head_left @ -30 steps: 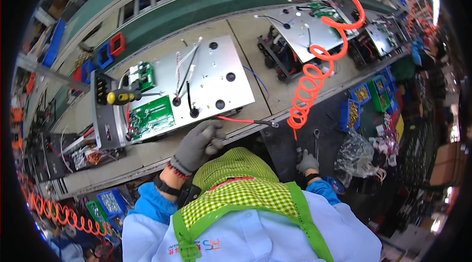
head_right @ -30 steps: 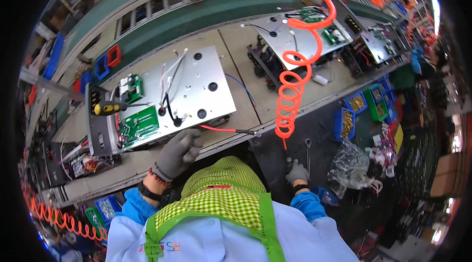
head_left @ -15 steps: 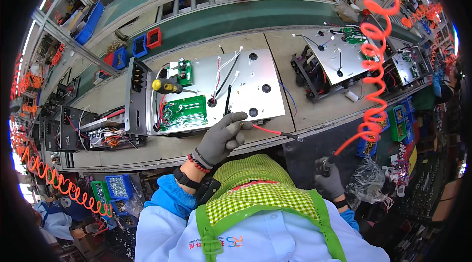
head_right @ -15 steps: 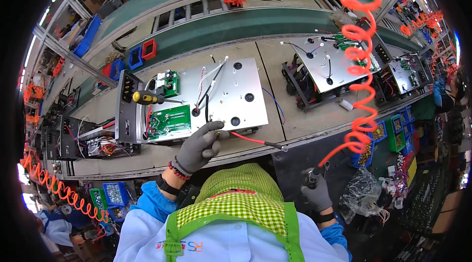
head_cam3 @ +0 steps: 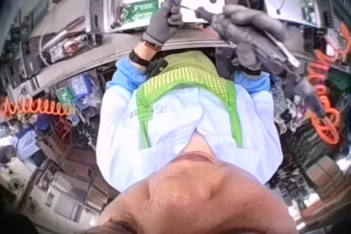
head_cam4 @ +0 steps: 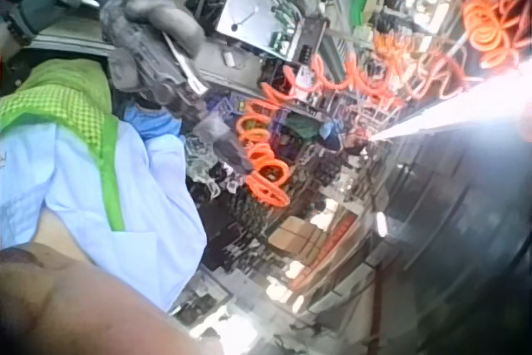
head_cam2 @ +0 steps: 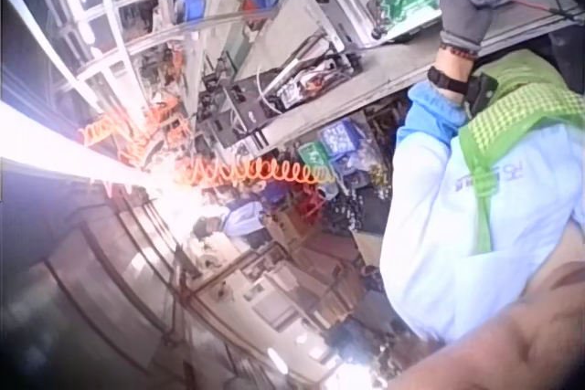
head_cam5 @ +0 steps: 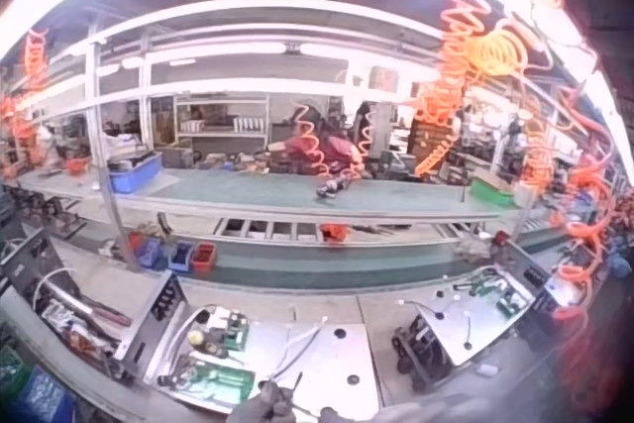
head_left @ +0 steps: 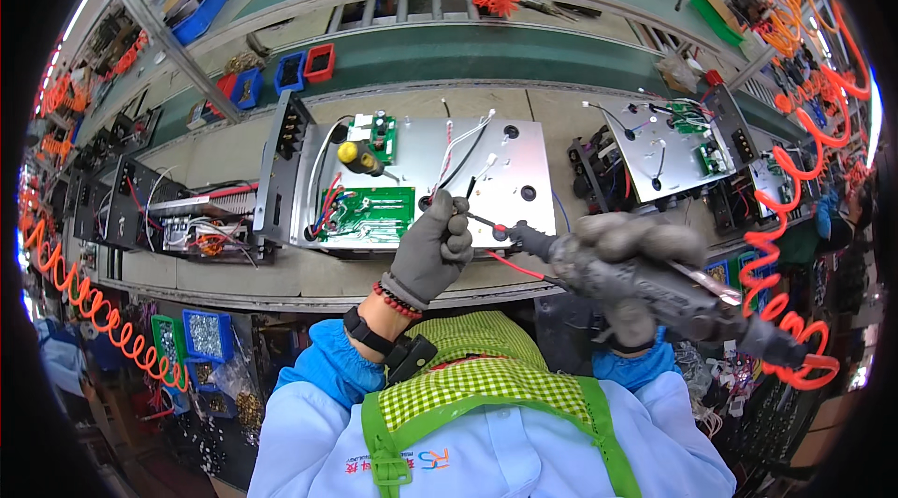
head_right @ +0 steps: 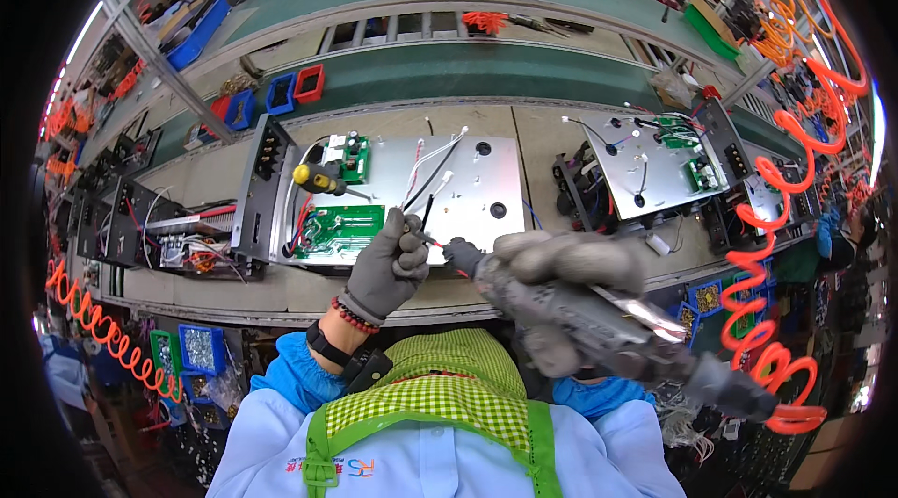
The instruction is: Assembling and wiring electrical components onto a metal base plate at an industrial workstation.
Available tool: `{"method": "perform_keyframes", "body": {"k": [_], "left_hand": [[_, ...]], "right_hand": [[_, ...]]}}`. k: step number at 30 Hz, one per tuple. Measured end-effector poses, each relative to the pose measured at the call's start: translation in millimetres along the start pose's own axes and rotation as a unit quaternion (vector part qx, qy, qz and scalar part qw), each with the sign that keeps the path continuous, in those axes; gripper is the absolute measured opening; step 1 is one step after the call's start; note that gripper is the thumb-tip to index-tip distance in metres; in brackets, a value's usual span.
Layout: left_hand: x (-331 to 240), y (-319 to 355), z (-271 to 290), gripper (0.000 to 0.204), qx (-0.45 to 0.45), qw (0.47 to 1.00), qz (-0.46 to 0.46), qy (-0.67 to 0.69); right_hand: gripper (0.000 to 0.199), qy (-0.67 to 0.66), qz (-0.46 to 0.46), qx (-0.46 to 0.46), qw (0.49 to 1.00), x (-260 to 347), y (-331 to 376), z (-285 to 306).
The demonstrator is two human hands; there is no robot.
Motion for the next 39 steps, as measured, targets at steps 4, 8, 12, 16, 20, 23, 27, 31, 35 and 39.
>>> {"method": "perform_keyframes", "body": {"k": [4,8,12,16,20,23,27,31,35,39], "left_hand": [[1.5,1.4,3.5,0.031,-0.048,0.998,0.005,0.045],[3.6,1.2,4.6,0.031,-0.045,0.992,0.028,0.110],[1.1,3.6,6.7,0.031,-0.045,0.995,-0.001,0.093],[-12.7,4.6,9.1,0.035,-0.042,0.996,-0.073,0.006],[-11.8,3.0,17.1,0.047,-0.040,0.996,-0.029,-0.080],[-14.9,17.1,33.0,0.067,-0.095,0.972,-0.001,-0.217],[-118.0,80.7,47.7,0.057,-0.290,0.796,-0.238,-0.476],[-195.0,114.9,-24.0,0.046,-0.255,0.488,-0.594,-0.587],[-198.2,61.3,-67.3,0.040,-0.151,0.329,-0.543,-0.758],[-234.2,37.3,-66.2,0.043,-0.218,0.354,-0.477,-0.774]], "right_hand": [[0.058,-0.008,0.066,0.104,0.992,-14.2,9.2,-22.7],[0.059,0.013,0.085,0.145,0.986,-20.4,13.0,-27.6],[0.062,0.018,0.082,0.166,0.982,-23.9,13.1,-29.3],[0.051,-0.016,0.052,0.111,0.992,-27.5,12.6,-22.3],[0.050,0.046,-0.008,0.007,0.999,-36.3,15.8,-6.7],[0.047,0.107,-0.059,-0.041,0.992,-43.5,12.9,12.3],[0.049,0.172,-0.030,-0.120,0.977,-39.1,3.7,52.0],[0.045,0.201,-0.081,-0.132,0.967,-71.1,9.1,76.5],[0.046,0.211,-0.104,-0.107,0.966,-105.0,23.2,81.7],[0.046,0.207,-0.134,-0.108,0.963,-127.8,32.9,89.8]]}}
Point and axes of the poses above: each hand's wrist, its own y-axis away from the middle knuckle, its own z-axis out of the back of the hand, x = y × z, the point moved 9 cm from there along -y, towards the middle knuckle, and after that the axes turned 7 degrees about -x, right-handed, at the moved point
